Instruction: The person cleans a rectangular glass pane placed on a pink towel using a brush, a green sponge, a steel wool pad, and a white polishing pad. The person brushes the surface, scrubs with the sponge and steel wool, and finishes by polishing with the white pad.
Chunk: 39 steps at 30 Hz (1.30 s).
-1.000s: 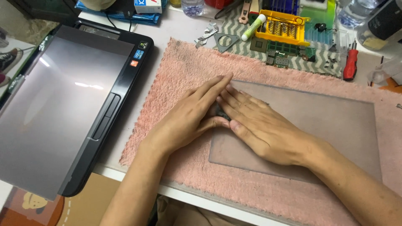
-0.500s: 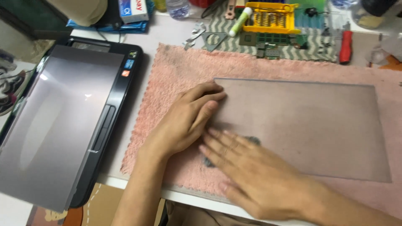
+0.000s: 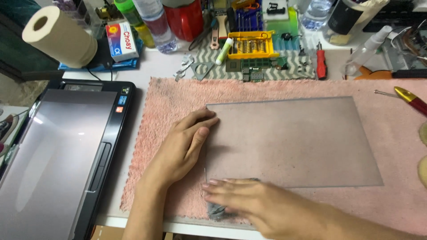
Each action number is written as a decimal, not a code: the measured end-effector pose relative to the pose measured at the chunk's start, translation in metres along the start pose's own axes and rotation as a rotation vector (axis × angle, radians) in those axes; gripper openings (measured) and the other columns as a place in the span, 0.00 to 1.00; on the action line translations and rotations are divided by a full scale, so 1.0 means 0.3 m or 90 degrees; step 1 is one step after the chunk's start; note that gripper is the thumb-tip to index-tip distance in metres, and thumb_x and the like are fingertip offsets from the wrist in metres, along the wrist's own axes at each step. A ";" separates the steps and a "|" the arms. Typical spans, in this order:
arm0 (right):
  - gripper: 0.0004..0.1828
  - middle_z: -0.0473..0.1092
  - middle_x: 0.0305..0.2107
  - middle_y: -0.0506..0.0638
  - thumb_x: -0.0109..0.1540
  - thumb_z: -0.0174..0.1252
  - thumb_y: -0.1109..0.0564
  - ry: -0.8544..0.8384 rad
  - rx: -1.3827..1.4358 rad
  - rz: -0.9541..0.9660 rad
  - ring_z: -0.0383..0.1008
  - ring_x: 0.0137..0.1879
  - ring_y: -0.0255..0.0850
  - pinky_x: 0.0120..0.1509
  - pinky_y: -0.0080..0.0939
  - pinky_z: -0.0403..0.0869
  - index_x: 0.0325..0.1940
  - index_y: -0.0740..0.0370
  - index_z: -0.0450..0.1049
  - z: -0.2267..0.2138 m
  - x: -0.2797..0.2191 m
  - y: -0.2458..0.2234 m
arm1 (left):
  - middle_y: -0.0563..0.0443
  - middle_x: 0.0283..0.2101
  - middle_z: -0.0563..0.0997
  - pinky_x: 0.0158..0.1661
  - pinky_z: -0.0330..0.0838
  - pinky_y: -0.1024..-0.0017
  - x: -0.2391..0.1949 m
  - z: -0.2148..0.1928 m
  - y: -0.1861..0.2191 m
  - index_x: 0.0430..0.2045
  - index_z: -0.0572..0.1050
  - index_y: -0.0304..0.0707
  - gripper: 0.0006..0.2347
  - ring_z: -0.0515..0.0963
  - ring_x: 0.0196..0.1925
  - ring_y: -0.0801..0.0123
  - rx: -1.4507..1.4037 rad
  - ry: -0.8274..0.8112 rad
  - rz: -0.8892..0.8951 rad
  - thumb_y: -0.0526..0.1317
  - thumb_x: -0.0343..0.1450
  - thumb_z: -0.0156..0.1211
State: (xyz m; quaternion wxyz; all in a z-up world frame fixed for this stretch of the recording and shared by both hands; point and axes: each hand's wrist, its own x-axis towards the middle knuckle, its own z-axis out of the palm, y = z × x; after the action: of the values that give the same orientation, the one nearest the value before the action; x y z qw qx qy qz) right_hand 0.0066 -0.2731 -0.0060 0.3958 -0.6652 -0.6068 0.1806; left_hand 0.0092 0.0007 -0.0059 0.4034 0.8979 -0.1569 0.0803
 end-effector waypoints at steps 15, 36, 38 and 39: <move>0.34 0.72 0.78 0.67 0.79 0.35 0.48 0.511 0.897 0.503 0.74 0.81 0.58 0.80 0.59 0.73 0.85 0.66 0.67 -0.378 0.110 0.185 | 0.40 0.69 0.81 0.71 0.68 0.51 -0.001 -0.007 -0.003 0.65 0.81 0.31 0.25 0.79 0.74 0.45 0.006 0.008 0.015 0.49 0.88 0.37; 0.29 0.66 0.79 0.69 0.78 0.50 0.58 0.106 -0.258 0.121 0.62 0.85 0.67 0.88 0.70 0.60 0.83 0.67 0.68 -0.253 0.139 0.261 | 0.40 0.71 0.80 0.77 0.57 0.35 0.004 -0.015 0.011 0.72 0.76 0.37 0.22 0.74 0.80 0.46 0.130 -0.046 -0.031 0.44 0.82 0.60; 0.30 0.59 0.84 0.68 0.78 0.43 0.58 0.066 -0.206 0.140 0.54 0.88 0.65 0.91 0.70 0.53 0.86 0.66 0.65 -0.207 0.119 0.182 | 0.40 0.71 0.81 0.78 0.55 0.35 0.004 -0.010 0.008 0.72 0.77 0.37 0.22 0.73 0.80 0.47 0.139 -0.041 -0.035 0.43 0.81 0.62; 0.30 0.59 0.84 0.68 0.78 0.43 0.58 0.065 -0.206 0.142 0.54 0.88 0.65 0.91 0.70 0.53 0.86 0.66 0.65 -0.172 0.087 0.141 | 0.40 0.71 0.81 0.78 0.55 0.35 -0.002 0.004 -0.009 0.72 0.77 0.37 0.22 0.73 0.80 0.47 0.137 -0.042 -0.035 0.43 0.81 0.62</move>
State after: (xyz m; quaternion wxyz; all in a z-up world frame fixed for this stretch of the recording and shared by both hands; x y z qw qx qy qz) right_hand 0.0772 -0.2621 0.0007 0.2915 -0.7916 -0.5295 0.0893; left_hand 0.0096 0.0016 -0.0087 0.3014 0.9420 -0.1362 0.0562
